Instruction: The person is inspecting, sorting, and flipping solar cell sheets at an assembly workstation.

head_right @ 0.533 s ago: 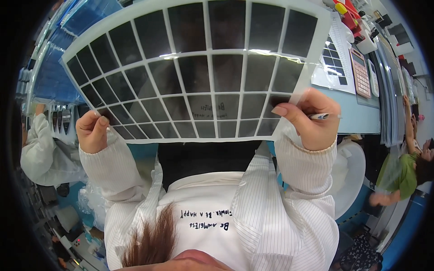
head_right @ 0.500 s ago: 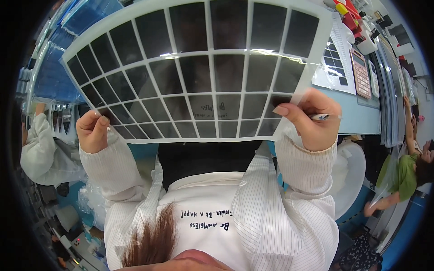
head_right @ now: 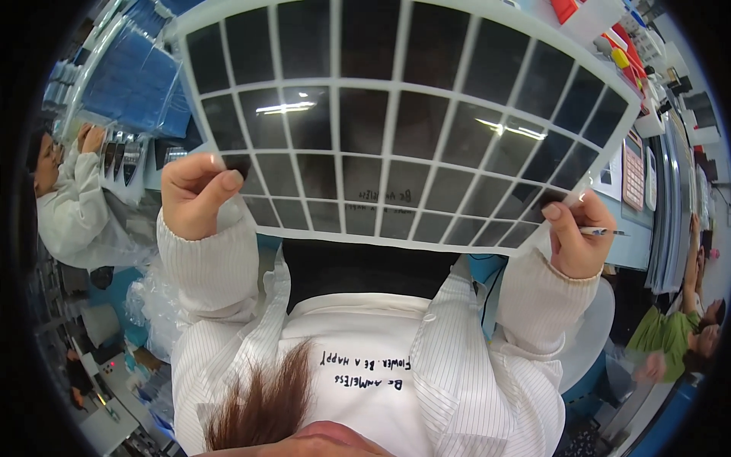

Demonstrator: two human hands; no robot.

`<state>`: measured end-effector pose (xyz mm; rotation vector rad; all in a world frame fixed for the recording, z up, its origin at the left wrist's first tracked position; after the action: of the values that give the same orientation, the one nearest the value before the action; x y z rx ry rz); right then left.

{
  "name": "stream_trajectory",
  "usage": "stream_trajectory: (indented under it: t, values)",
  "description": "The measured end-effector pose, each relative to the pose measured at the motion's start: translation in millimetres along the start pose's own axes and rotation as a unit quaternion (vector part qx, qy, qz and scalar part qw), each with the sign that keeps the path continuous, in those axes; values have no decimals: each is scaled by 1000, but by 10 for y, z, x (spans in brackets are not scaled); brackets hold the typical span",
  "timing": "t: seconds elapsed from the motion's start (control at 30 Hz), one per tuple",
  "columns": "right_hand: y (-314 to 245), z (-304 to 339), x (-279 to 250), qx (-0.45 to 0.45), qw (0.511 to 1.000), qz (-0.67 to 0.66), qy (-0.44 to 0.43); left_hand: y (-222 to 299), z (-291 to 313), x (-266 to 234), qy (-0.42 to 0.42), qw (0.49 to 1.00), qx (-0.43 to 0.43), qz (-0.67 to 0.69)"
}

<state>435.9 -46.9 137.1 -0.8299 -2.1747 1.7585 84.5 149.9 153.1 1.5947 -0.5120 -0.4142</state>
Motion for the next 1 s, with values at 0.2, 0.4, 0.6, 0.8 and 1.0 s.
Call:
stream_trajectory:
  t: [0.2, 0.4, 0.6, 0.8, 1.0]
  values:
    - [114, -37, -76, 16, 1000, -25, -9, 66, -24, 73, -61, 997, -28, -45]
    - [238, -45, -165, 12, 1000, -28, -5, 114, 26, 148, -38, 998, -45, -18]
    - [251, -46, -194, 20, 999, -29, -17, 114, 39, 149, -47, 998, -45, -7]
    - [214, -51, -179, 24, 999, -37, -28, 99, 24, 113, -72, 995, -33, -67]
    - [178, -39, -138, 16, 999, -41, -30, 43, 50, 109, -26, 997, -27, -61]
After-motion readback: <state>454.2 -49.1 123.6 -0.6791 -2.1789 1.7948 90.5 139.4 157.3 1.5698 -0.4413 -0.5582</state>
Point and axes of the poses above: each hand's wrist, its own z-axis away from the middle knuckle, its own x-axis out of the palm, y = z × x, the point moved 4 cm from there along -z, towards the middle knuckle, and after that the axes turned 3 degrees about -x, right-handed, at the moved point
